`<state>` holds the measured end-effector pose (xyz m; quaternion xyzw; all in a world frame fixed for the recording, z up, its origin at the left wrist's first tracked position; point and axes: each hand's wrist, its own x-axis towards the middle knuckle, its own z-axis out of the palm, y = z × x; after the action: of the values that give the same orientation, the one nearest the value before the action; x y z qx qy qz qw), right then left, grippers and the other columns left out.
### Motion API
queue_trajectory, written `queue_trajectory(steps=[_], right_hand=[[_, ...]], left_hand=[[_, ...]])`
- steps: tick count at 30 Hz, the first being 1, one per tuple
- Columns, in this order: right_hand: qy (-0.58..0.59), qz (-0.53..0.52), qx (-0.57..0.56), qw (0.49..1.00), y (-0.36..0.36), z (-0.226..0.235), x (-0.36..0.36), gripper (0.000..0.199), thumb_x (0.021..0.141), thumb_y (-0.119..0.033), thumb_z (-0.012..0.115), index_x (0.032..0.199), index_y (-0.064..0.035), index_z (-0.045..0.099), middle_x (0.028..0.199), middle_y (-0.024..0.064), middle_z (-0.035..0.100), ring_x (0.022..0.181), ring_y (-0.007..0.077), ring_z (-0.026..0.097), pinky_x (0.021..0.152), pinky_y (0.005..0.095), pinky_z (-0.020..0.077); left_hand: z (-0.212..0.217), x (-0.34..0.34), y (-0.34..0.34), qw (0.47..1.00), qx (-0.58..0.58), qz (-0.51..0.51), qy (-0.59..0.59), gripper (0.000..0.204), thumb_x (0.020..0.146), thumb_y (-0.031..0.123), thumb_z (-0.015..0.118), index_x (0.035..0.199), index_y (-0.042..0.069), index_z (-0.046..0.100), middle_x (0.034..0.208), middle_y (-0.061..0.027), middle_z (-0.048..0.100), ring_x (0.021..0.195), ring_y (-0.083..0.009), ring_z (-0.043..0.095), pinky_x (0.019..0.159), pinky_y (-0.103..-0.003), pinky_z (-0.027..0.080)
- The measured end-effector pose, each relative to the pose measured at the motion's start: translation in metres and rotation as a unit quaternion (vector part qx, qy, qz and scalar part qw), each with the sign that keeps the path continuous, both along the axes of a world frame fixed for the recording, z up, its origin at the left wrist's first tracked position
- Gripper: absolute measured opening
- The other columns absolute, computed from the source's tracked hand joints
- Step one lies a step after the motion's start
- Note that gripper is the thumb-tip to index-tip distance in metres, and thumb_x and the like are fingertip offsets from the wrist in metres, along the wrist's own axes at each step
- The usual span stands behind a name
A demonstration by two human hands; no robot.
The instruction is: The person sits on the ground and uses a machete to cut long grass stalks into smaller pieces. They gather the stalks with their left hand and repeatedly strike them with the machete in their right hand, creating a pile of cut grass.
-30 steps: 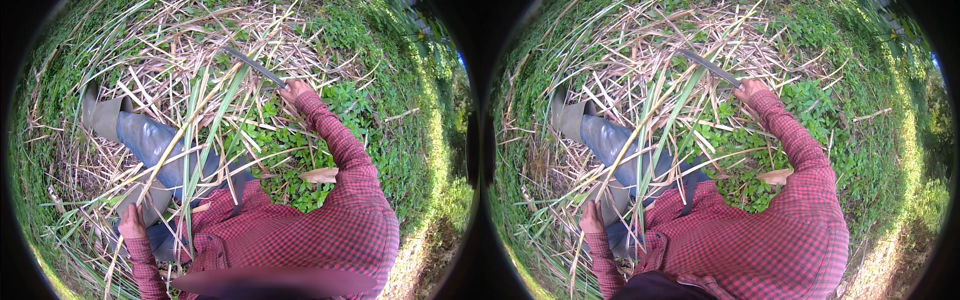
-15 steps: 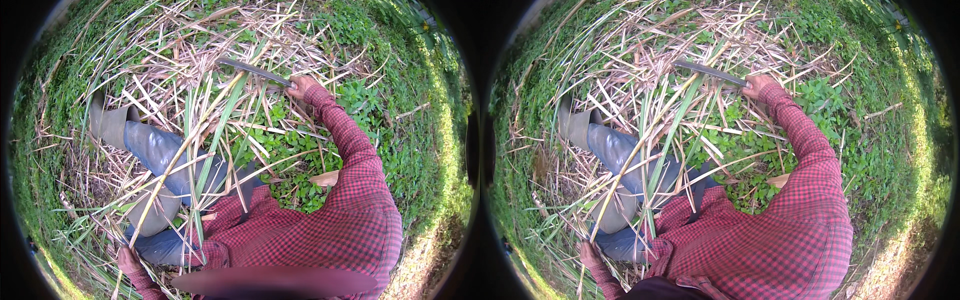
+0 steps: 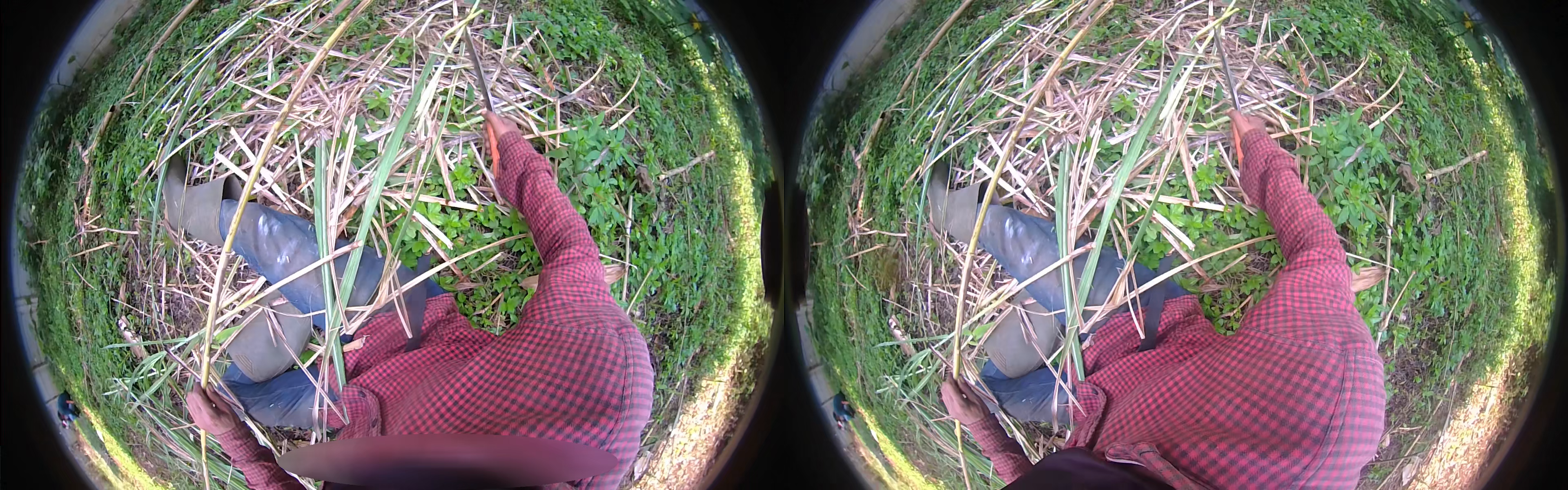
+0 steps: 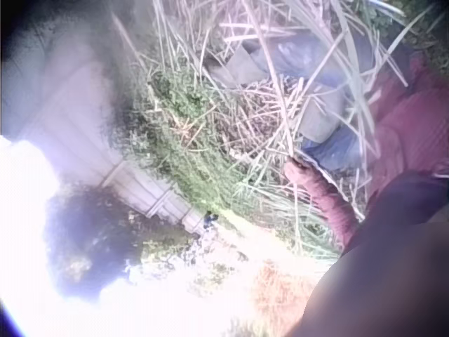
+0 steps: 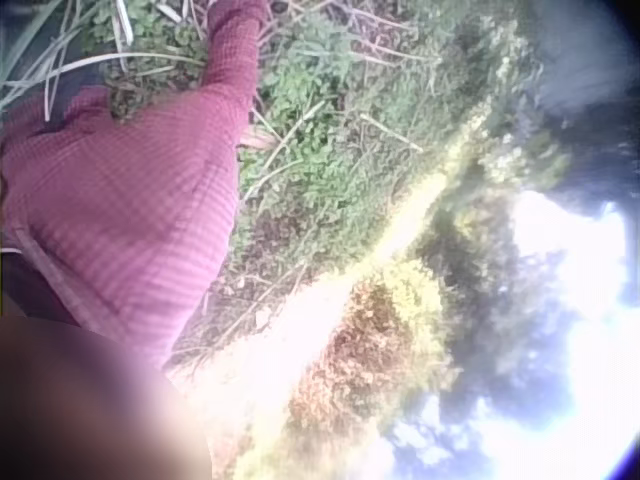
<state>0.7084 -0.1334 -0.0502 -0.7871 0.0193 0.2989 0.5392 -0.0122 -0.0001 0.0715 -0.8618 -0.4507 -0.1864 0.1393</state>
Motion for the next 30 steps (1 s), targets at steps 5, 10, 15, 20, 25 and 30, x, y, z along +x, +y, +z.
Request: queue_trajectory(steps=[5, 10, 15, 20, 25, 30], right_hand=[[-0.109, -0.009, 0.138, 0.984, -0.004, 0.029, -0.14, 0.037, 0.081, -0.036, 0.06, 0.09, -0.0003, 0.057, 0.055, 0.0037, 0.052, 0.041, 0.0127, 0.048, 0.037, 0.0261, 0.0367], [-0.436, 0.284, -0.08, 0.85, 0.0, 0.058, -0.207, 0.037, 0.077, -0.037, 0.063, 0.094, -0.0052, 0.054, 0.071, 0.014, 0.061, 0.065, 0.0303, 0.063, 0.058, 0.0397, 0.0502], [-0.55, 0.396, -0.03, 0.735, 0.02, 0.05, -0.218, 0.035, 0.071, -0.031, 0.068, 0.093, -0.0068, 0.055, 0.071, 0.011, 0.058, 0.064, 0.0309, 0.061, 0.058, 0.0383, 0.0494], [-0.532, 0.281, -0.085, 0.794, 0.026, 0.047, -0.169, 0.037, 0.072, -0.032, 0.068, 0.095, -0.0067, 0.055, 0.072, 0.0151, 0.059, 0.064, 0.0337, 0.06, 0.059, 0.0401, 0.0487], [-0.435, 0.113, -0.159, 0.879, 0.03, 0.044, -0.094, 0.031, 0.077, -0.037, 0.061, 0.091, -0.0093, 0.056, 0.059, 0.0128, 0.058, 0.058, 0.0332, 0.061, 0.054, 0.0437, 0.0468], [-0.522, 0.269, -0.104, 0.803, 0.005, 0.041, -0.126, 0.033, 0.076, -0.036, 0.061, 0.097, -0.011, 0.056, 0.063, 0.0159, 0.059, 0.063, 0.035, 0.061, 0.058, 0.0445, 0.0473]], left_hand=[[0.005, 0.116, 0.037, 0.964, -0.24, -0.015, -0.116, 0.021, 0.09, 0.019, 0.052, 0.08, 0.0, 0.051, 0.056, -0.0171, 0.047, 0.047, -0.032, 0.047, 0.044, -0.04, 0.033], [0.001, 0.196, 0.096, 0.708, -0.664, -0.093, -0.223, 0.041, 0.093, 0.041, 0.044, 0.065, 0.011, 0.043, 0.053, 0.0064, 0.032, 0.046, -0.0041, 0.026, 0.042, -0.022, 0.022], [-0.03, 0.233, 0.097, 0.509, -0.846, -0.056, -0.148, 0.048, 0.09, 0.054, 0.041, 0.065, 0.014, 0.038, 0.049, 0.0072, 0.025, 0.039, -0.0046, 0.019, 0.037, -0.023, 0.014], [-0.021, 0.205, 0.088, 0.293, -0.946, -0.029, -0.139, 0.049, 0.092, 0.054, 0.033, 0.064, 0.014, 0.035, 0.047, 0.007, 0.024, 0.035, -0.0025, 0.019, 0.032, -0.02, 0.013], [-0.024, 0.178, 0.07, 0.26, -0.959, -0.045, -0.105, 0.05, 0.092, 0.055, 0.031, 0.064, 0.014, 0.034, 0.046, 0.0074, 0.022, 0.035, -0.002, 0.02, 0.03, -0.02, 0.016], [-0.026, 0.183, 0.072, 0.273, -0.954, -0.064, -0.108, 0.048, 0.093, 0.052, 0.031, 0.064, 0.014, 0.034, 0.048, 0.0074, 0.021, 0.036, -0.0021, 0.019, 0.03, -0.02, 0.018]])
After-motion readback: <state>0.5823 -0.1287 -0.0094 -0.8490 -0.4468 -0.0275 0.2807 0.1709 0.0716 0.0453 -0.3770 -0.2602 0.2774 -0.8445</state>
